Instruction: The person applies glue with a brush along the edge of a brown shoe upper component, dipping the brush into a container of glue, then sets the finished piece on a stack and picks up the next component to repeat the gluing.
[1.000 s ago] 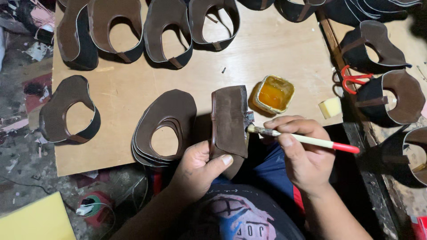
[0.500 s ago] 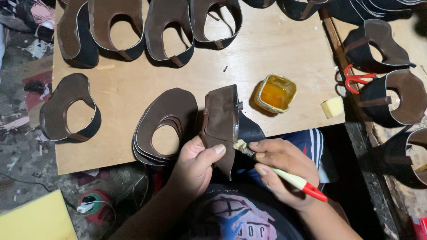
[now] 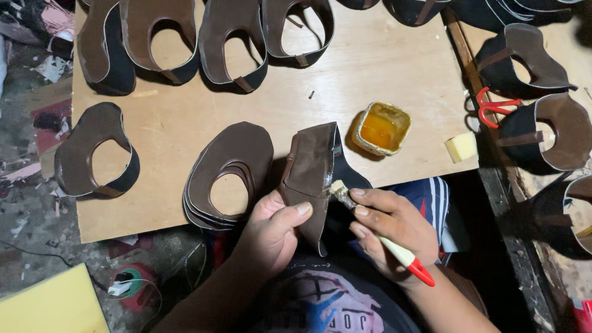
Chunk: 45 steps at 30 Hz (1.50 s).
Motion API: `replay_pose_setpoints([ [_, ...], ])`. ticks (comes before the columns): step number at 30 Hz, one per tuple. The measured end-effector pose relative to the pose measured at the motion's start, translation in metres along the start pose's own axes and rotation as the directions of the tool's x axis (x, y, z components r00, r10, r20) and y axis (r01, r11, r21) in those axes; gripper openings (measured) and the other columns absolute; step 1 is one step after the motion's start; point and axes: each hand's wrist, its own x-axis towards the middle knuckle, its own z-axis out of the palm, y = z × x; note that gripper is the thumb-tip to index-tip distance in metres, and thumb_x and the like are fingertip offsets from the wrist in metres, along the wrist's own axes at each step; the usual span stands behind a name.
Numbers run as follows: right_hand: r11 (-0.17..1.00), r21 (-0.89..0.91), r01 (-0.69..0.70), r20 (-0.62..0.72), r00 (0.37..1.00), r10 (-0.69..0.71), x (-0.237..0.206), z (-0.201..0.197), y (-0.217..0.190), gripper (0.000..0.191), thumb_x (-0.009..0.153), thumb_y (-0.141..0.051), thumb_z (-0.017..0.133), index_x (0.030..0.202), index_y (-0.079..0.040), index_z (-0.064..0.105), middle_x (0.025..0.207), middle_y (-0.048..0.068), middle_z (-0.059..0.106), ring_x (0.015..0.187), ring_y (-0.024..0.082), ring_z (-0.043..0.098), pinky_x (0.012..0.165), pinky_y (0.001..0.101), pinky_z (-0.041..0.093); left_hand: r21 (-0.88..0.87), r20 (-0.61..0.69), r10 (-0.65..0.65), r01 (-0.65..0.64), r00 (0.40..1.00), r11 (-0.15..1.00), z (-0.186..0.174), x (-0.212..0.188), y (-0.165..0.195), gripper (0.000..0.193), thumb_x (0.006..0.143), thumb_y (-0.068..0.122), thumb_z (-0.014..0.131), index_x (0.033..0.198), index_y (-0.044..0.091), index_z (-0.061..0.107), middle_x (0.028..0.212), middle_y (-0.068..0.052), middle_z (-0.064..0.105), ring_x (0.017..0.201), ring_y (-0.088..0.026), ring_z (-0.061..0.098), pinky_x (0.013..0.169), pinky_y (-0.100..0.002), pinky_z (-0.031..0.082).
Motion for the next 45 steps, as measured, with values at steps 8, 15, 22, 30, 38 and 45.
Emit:
replay_pose_setpoints([
  [8,0.990,-0.092,-0.106,-0.084,0.992,0.099,0.003,-0.002,-0.005,0.019,0.093,0.002,0.068,0.112,0.003,0.063,0.122,0.023,0.068,0.113,0.031,0.071,0.098,0.0350,0.057,0.101,-0.022,-0.024,0.027,0.999,0.995,-0.005,-0.001,-0.002,0.035,0.094,-0.001,0.057,0.129,-0.005,0.063,0.123,-0.011,0.070,0.115,-0.017,0.062,0.108,-0.036,0.045],
  [15,0.939,0.186,-0.291,0.047,0.957,0.287,0.003,-0.011,-0.007,0.016,0.095,0.001,0.065,0.111,0.001,0.061,0.117,0.021,0.070,0.108,0.026,0.070,0.099,0.0366,0.057,0.375,-0.015,-0.013,0.018,1.000,0.927,0.002,-0.003,0.008,0.029,0.099,0.003,0.059,0.126,-0.004,0.065,0.116,-0.006,0.070,0.106,-0.011,0.062,0.098,-0.031,0.050],
  [22,0.951,0.149,-0.269,0.076,0.962,0.260,-0.001,-0.011,-0.008,0.014,0.095,-0.002,0.065,0.109,0.000,0.060,0.115,0.019,0.070,0.104,0.024,0.071,0.094,0.0343,0.058,0.333,-0.073,0.005,0.020,0.997,0.943,0.006,-0.001,0.009,0.029,0.098,0.005,0.057,0.125,-0.003,0.066,0.115,-0.007,0.072,0.105,-0.012,0.064,0.098,-0.031,0.050],
  [30,0.933,0.169,-0.317,0.146,0.945,0.294,0.001,-0.012,-0.005,0.011,0.093,-0.002,0.066,0.104,-0.001,0.063,0.109,0.018,0.073,0.096,0.022,0.072,0.088,0.0331,0.059,0.361,-0.072,0.044,-0.015,0.996,0.932,0.005,0.002,0.007,0.026,0.102,0.007,0.058,0.124,-0.004,0.067,0.112,-0.006,0.072,0.101,-0.011,0.063,0.095,-0.030,0.050],
  [38,0.934,0.172,-0.312,0.144,0.946,0.289,0.000,-0.009,-0.004,0.012,0.092,0.000,0.065,0.104,0.000,0.062,0.110,0.018,0.073,0.097,0.022,0.072,0.090,0.0333,0.059,0.364,-0.074,0.077,-0.045,0.994,0.930,0.008,0.007,0.011,0.023,0.104,0.006,0.058,0.123,-0.005,0.065,0.109,-0.006,0.070,0.099,-0.011,0.063,0.091,-0.029,0.051],
  [45,0.886,0.332,-0.324,-0.078,0.926,0.368,-0.002,-0.008,0.002,0.019,0.097,0.005,0.060,0.116,0.005,0.060,0.121,0.024,0.066,0.116,0.030,0.068,0.105,0.0416,0.056,0.430,0.000,0.058,-0.052,0.998,0.901,0.012,0.012,0.017,0.038,0.096,-0.006,0.060,0.134,-0.005,0.054,0.123,-0.013,0.067,0.114,-0.017,0.065,0.102,-0.034,0.052],
])
